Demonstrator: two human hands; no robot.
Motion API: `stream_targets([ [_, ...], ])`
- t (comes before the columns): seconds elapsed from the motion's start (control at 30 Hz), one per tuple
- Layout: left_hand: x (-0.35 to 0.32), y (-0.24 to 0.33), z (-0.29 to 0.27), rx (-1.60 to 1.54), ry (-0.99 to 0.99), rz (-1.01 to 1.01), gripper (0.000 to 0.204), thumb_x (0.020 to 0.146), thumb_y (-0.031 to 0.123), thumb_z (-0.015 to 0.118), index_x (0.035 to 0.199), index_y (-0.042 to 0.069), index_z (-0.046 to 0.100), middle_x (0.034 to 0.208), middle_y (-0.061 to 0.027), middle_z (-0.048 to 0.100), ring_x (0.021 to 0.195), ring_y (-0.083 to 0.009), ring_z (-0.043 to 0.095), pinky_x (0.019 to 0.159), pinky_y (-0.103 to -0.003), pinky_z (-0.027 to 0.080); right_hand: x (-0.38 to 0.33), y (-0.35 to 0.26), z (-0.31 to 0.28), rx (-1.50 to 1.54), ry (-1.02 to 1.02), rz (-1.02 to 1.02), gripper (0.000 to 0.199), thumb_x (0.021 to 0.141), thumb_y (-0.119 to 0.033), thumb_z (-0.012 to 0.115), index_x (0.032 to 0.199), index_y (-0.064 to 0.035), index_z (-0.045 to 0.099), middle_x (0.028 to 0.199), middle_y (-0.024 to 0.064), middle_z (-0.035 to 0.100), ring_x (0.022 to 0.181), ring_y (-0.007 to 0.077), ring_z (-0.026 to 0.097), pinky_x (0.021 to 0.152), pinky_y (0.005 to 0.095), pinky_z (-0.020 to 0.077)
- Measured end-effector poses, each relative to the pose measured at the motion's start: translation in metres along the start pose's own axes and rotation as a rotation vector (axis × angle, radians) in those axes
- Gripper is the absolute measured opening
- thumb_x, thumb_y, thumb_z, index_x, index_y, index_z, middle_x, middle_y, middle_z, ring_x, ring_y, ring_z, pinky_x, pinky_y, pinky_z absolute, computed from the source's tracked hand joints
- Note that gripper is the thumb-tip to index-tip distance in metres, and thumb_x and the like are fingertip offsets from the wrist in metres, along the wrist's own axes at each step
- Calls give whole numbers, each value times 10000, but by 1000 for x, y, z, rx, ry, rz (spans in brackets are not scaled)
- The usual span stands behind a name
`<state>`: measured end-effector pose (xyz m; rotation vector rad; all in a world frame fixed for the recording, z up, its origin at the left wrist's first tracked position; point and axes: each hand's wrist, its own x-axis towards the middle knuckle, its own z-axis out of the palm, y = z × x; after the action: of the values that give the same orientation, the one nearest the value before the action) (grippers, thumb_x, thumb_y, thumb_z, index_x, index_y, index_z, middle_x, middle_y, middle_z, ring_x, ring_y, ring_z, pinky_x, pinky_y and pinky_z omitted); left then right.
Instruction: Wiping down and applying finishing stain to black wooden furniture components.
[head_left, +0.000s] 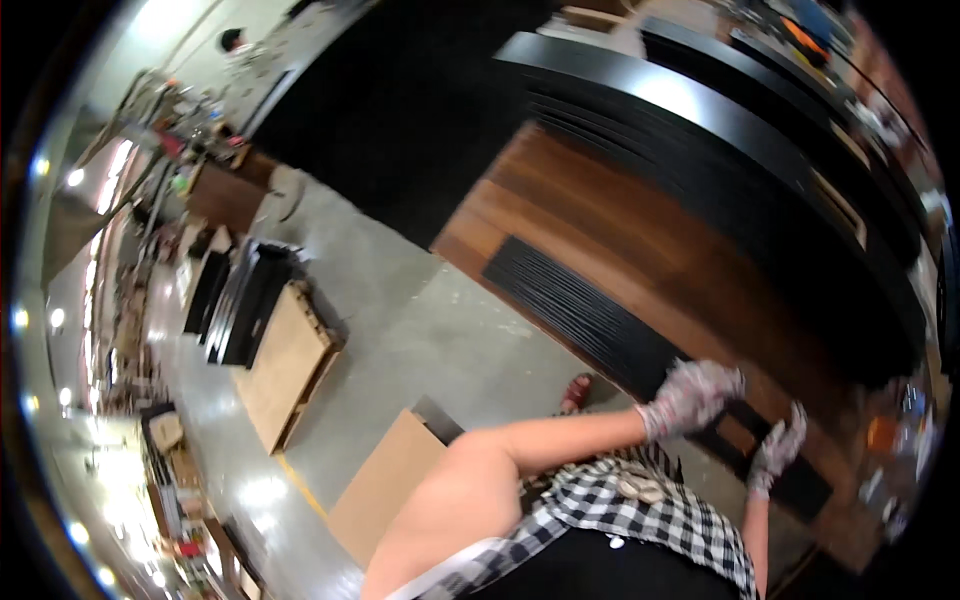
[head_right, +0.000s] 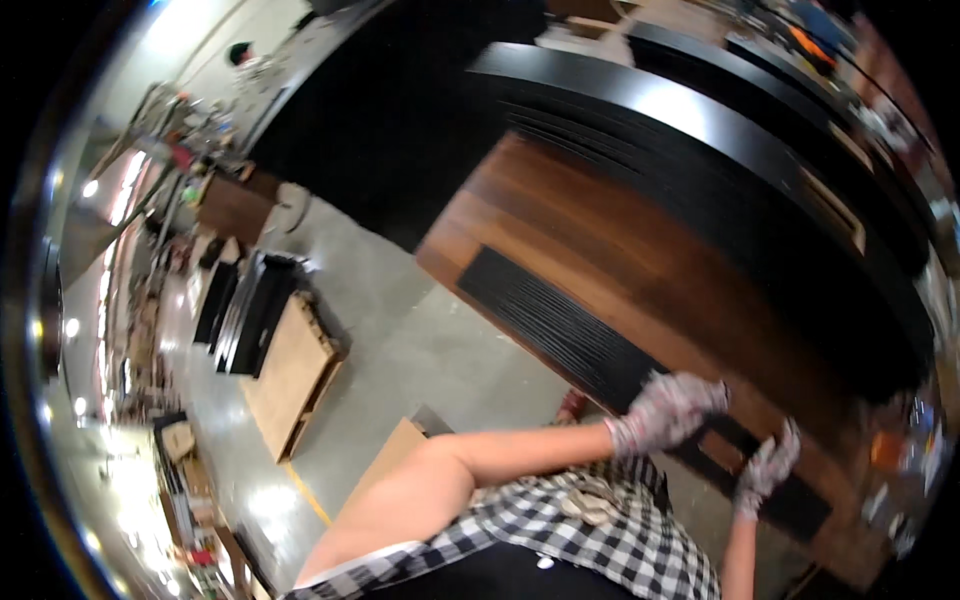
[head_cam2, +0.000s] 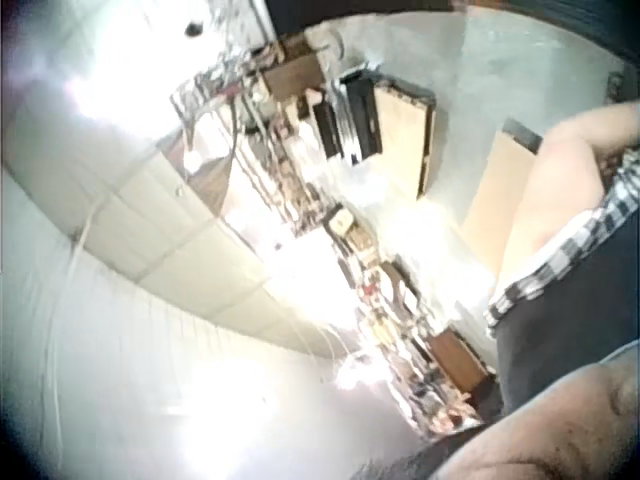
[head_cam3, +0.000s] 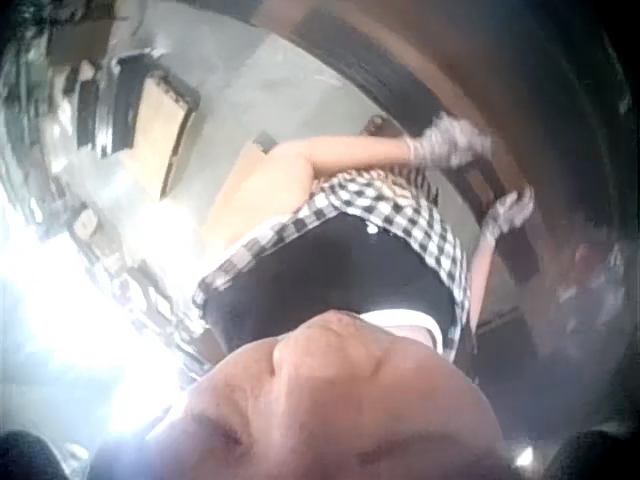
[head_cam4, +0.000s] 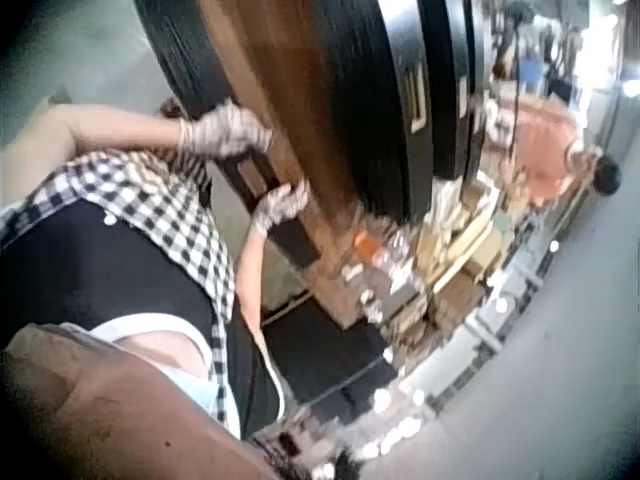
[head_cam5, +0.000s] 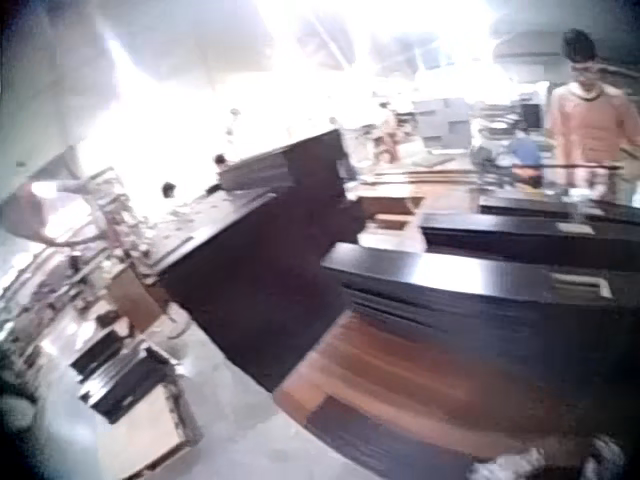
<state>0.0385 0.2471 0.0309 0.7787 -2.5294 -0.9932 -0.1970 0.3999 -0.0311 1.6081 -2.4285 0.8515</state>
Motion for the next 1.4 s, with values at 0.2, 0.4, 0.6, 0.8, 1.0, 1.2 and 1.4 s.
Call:
stream_targets([
  [0.2, 1, 15, 48, -1433, 172, -103, 602, 885, 27, 479, 1455, 22, 285, 1481, -156, 330, 1396, -247, 263, 1149, -333, 221, 22, -145, 14, 858, -111, 199, 475, 937, -169, 507, 1368, -16, 380, 1420, 147, 390, 1313, 284, 374, 1112, 399, 262],
  [0.4, -28, -57, -89, -262, 563, -149, 294, 901, 71, 494, 1173, -1, 578, 1182, -143, 603, 1139, -271, 548, 1009, -373, 405, 53, -176, 11, 450, -133, -84, 292, 833, -60, 545, 1120, -30, 586, 1133, 154, 584, 1076, 284, 568, 940, 382, 453],
  [0.6, -33, -120, -87, 296, 489, 6, 401, 824, 117, 611, 1213, 31, 562, 1157, -189, 606, 1058, -357, 578, 949, -434, 435, 23, -246, 71, -39, -275, -284, 425, 787, -210, 552, 1201, -113, 565, 1238, 93, 538, 1138, 284, 501, 867, 513, 423],
  [0.8, -31, -116, -90, 400, 439, -29, 346, 846, 157, 597, 1180, 65, 588, 1130, -144, 624, 1102, -328, 559, 975, -437, 410, -14, -96, 36, -8, 216, 65, 322, 759, -29, 580, 1073, -75, 630, 1024, 114, 619, 866, 262, 610, 734, 406, 510],
  [1.0, -24, -97, -88, 323, 338, 218, 347, 840, 153, 621, 1164, 34, 587, 1161, -178, 602, 1160, -387, 514, 1000, -473, 380, -26, -42, -88, -433, 398, 192, 315, 814, -83, 550, 1120, -69, 627, 1111, 97, 613, 980, 302, 519, 852, 418, 434],
  [1.2, -22, -37, -45, 480, -250, 330, 859, 724, 488, 692, 1380, 29, 382, 1399, -162, 413, 1320, -359, 344, 1098, -521, 232, -18, -85, -13, -448, 192, 87, 280, 775, -265, 565, 1013, -122, 598, 994, 63, 584, 978, 311, 505, 746, 487, 442],
  [1.4, -48, -40, -78, 522, -284, 335, 945, 686, 547, 700, 1403, 42, 350, 1378, -187, 406, 1290, -357, 358, 1096, -518, 221, -43, 40, -115, -711, 100, 548, 385, 832, -153, 501, 1201, -54, 545, 972, 145, 556, 956, 301, 529, 810, 495, 437],
])
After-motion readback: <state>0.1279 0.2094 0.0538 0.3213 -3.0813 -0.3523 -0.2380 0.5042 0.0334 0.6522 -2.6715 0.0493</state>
